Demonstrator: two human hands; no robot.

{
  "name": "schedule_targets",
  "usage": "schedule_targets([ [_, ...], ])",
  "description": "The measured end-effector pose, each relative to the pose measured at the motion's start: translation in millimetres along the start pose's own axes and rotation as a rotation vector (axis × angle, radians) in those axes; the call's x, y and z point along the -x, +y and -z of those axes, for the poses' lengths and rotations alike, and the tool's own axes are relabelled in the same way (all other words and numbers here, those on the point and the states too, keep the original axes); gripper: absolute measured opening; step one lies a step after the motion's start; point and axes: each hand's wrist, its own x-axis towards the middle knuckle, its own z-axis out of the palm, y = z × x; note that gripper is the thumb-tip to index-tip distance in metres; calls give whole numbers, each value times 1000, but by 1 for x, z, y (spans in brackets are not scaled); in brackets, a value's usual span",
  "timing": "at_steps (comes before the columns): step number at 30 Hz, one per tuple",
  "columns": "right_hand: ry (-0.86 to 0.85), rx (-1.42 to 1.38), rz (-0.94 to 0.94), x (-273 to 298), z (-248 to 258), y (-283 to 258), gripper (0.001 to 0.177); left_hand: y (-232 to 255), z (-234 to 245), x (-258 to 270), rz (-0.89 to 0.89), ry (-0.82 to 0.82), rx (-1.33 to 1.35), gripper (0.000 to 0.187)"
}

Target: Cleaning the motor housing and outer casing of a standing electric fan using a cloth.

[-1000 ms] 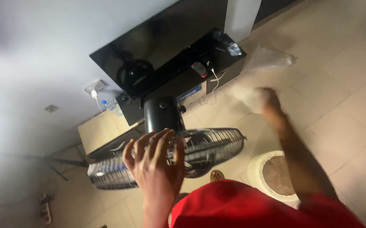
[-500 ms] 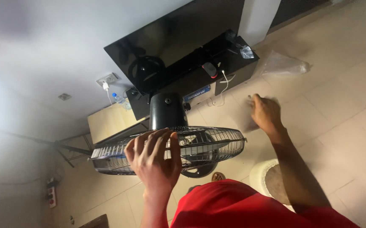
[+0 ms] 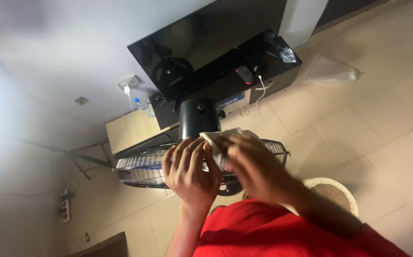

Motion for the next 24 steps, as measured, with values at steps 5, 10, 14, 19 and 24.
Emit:
schedule_targets([
  [5, 39, -104, -14, -5, -6, -4, 29, -5, -1, 6, 37, 48, 52, 13],
  [10, -80, -159, -198, -9, 0, 17, 42, -6, 3, 4, 21, 14, 62, 21],
  [14, -290, -156, -351, -9, 1, 41, 46, -4, 7, 3, 20, -17, 45, 23],
  [19, -537, -473, -398, -19, 3, 75, 60, -4, 4, 4, 3, 2, 63, 25],
  [24, -540, -711, -41, -9, -12, 126, 58, 1, 1, 4, 32, 45, 45, 27],
])
